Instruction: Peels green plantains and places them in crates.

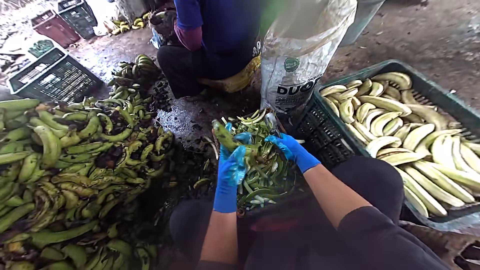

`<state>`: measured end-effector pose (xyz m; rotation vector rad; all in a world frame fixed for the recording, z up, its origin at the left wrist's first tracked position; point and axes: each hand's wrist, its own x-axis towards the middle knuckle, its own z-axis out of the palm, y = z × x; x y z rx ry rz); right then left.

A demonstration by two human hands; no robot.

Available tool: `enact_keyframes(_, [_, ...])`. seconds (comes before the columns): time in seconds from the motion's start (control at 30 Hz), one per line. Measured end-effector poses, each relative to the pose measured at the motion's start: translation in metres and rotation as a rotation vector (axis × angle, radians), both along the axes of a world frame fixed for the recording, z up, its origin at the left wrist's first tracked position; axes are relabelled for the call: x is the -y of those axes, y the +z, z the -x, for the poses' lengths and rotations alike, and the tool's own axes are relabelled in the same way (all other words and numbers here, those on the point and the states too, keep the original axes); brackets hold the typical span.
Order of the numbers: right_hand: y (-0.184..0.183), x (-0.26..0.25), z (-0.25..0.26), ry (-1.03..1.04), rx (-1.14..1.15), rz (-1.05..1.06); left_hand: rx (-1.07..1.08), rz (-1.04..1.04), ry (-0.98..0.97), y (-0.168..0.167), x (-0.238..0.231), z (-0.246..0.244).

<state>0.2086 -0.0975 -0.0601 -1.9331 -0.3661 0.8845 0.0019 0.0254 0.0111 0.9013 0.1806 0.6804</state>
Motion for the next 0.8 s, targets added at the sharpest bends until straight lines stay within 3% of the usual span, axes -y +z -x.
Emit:
enact_keyframes(0.1, [0.026, 0.009, 0.021, 0.072, 0.198, 0.071, -0.107, 0.087, 0.095, -0.016, -0.020, 0.014])
enact_keyframes(0.2, [0.033, 0.020, 0.062, 0.064, 0.311, -0.102, -0.033, 0.159, 0.086, -0.017, -0.022, 0.020])
enact_keyframes(0.33, [0.030, 0.034, 0.122, 0.058, -0.032, -0.258, -0.060, 0.105, 0.119, -0.018, -0.022, 0.024])
enact_keyframes(0.4, [0.045, 0.037, 0.132, 0.084, -0.084, -0.319, -0.136, 0.062, 0.171, -0.016, -0.020, 0.021])
enact_keyframes(0.53, [0.105, 0.041, 0.137, 0.125, 0.290, -0.988, -0.132, -0.051, 0.124, -0.016, -0.013, 0.019])
enact_keyframes(0.57, [0.111, 0.041, 0.132, 0.138, 0.377, -1.035, -0.109, -0.047, 0.107, -0.017, -0.013, 0.018])
enact_keyframes(0.63, [0.088, 0.048, 0.123, 0.185, 0.451, -0.767, -0.095, -0.006, 0.104, -0.014, -0.012, 0.018])
enact_keyframes(0.73, [0.039, 0.055, 0.117, 0.482, 0.027, 0.010, 0.024, -0.006, -0.010, -0.022, -0.021, 0.032])
enact_keyframes(0.8, [0.058, 0.050, 0.108, 0.538, -0.150, 0.091, 0.070, 0.027, -0.116, -0.010, -0.028, 0.031])
